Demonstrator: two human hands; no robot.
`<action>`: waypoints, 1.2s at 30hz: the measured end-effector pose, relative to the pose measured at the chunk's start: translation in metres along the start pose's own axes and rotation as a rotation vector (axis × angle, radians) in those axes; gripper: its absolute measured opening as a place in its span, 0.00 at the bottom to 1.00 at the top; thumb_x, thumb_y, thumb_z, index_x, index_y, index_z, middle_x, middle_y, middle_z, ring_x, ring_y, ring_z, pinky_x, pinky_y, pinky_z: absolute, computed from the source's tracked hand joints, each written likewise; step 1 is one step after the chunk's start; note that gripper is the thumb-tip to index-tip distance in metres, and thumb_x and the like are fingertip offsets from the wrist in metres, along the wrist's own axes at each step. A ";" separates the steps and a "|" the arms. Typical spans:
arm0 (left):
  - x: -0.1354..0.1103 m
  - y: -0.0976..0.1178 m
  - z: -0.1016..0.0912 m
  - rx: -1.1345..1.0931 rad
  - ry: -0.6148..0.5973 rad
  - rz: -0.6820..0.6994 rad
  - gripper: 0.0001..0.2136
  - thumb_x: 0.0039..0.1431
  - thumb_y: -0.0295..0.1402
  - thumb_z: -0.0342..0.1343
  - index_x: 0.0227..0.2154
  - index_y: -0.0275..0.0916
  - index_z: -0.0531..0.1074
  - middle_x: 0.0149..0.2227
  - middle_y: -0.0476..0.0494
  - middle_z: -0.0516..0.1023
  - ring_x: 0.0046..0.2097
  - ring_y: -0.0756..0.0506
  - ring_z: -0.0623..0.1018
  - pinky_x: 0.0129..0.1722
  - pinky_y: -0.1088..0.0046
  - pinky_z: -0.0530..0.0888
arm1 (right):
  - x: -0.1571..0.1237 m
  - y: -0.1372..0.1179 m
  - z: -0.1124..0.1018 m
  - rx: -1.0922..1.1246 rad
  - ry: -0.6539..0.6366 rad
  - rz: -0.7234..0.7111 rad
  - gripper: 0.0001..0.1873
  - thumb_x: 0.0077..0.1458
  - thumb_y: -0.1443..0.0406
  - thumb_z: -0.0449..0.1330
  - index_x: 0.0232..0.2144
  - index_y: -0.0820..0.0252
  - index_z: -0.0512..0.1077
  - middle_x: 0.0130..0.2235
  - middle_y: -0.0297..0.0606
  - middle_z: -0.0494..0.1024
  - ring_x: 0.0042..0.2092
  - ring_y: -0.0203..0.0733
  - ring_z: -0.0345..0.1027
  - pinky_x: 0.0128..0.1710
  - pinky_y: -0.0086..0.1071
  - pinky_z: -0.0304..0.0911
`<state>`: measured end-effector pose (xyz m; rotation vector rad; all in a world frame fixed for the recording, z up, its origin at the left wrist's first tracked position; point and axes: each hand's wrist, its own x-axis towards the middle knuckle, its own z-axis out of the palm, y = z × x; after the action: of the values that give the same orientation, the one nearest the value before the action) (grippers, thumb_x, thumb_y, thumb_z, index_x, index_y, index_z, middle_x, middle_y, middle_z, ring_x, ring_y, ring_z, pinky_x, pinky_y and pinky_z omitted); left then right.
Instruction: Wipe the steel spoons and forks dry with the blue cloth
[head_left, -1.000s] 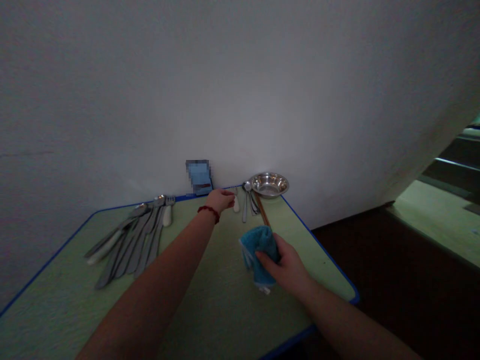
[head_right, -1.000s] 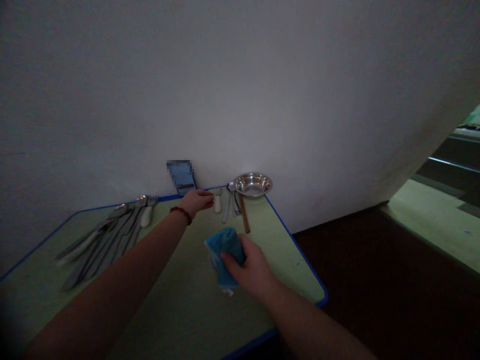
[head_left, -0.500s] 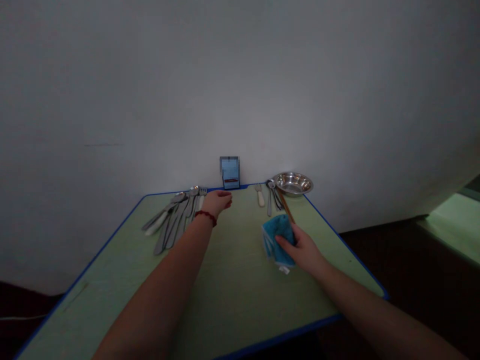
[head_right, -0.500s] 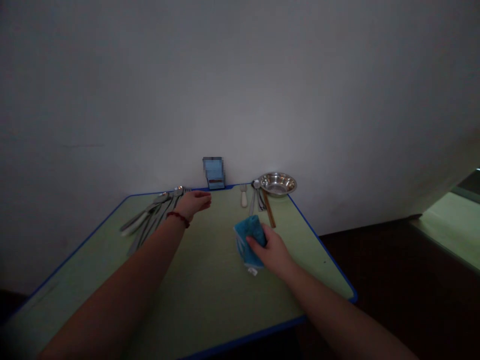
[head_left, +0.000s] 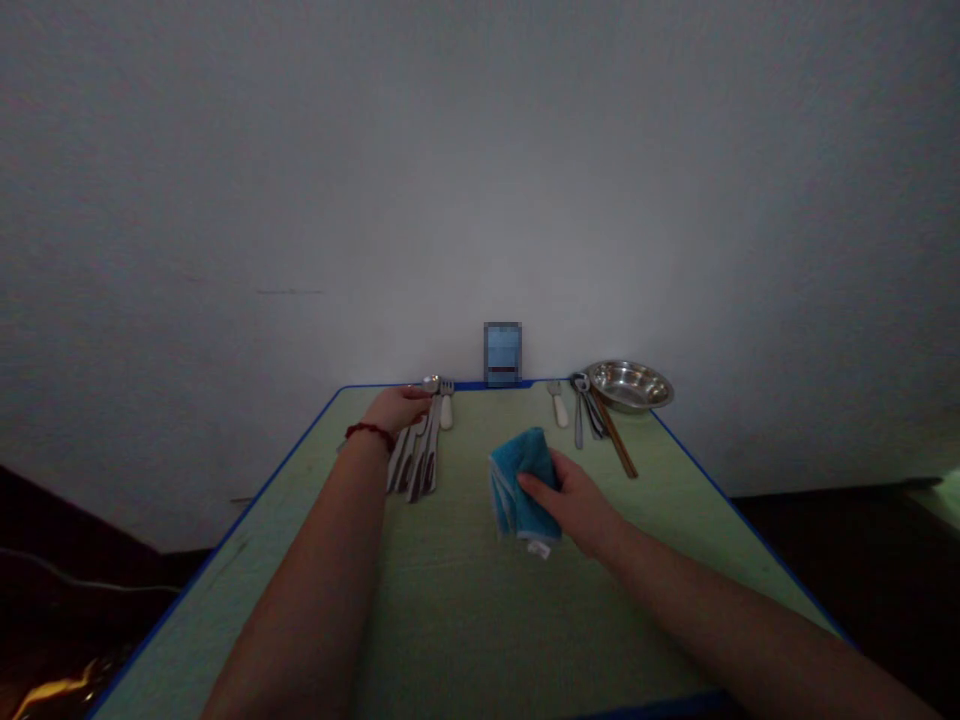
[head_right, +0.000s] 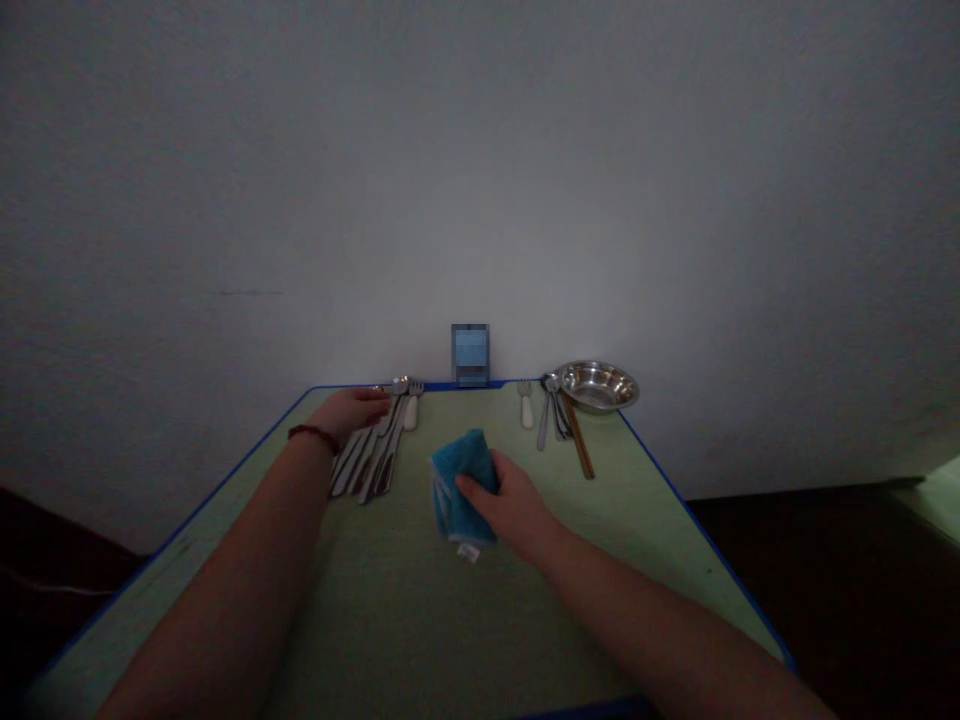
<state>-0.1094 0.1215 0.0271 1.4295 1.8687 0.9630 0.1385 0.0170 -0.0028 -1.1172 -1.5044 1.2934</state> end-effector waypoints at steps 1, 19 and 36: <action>0.002 -0.004 -0.007 0.047 0.015 -0.002 0.11 0.40 0.31 0.54 0.30 0.33 0.74 0.23 0.47 0.75 0.24 0.52 0.73 0.26 0.79 0.69 | -0.001 0.002 0.002 0.027 0.004 0.021 0.15 0.43 0.58 0.58 0.35 0.57 0.66 0.34 0.35 0.73 0.36 0.39 0.66 0.38 0.36 0.62; 0.008 -0.018 0.025 0.793 0.076 0.038 0.14 0.47 0.31 0.46 0.35 0.34 0.72 0.39 0.34 0.75 0.43 0.39 0.72 0.42 0.67 0.67 | -0.011 -0.003 -0.009 0.398 0.171 0.244 0.19 0.37 0.58 0.62 0.34 0.58 0.67 0.34 0.35 0.75 0.33 0.39 0.69 0.33 0.34 0.64; 0.008 -0.016 0.035 0.935 0.037 0.042 0.15 0.50 0.30 0.43 0.35 0.30 0.72 0.38 0.29 0.74 0.42 0.39 0.72 0.40 0.67 0.67 | -0.009 0.003 -0.010 0.412 0.155 0.197 0.17 0.39 0.59 0.61 0.34 0.58 0.67 0.33 0.34 0.73 0.32 0.37 0.68 0.32 0.32 0.64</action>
<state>-0.0916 0.1335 -0.0059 1.9461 2.4614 0.0694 0.1504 0.0111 -0.0048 -1.0795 -0.9743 1.5275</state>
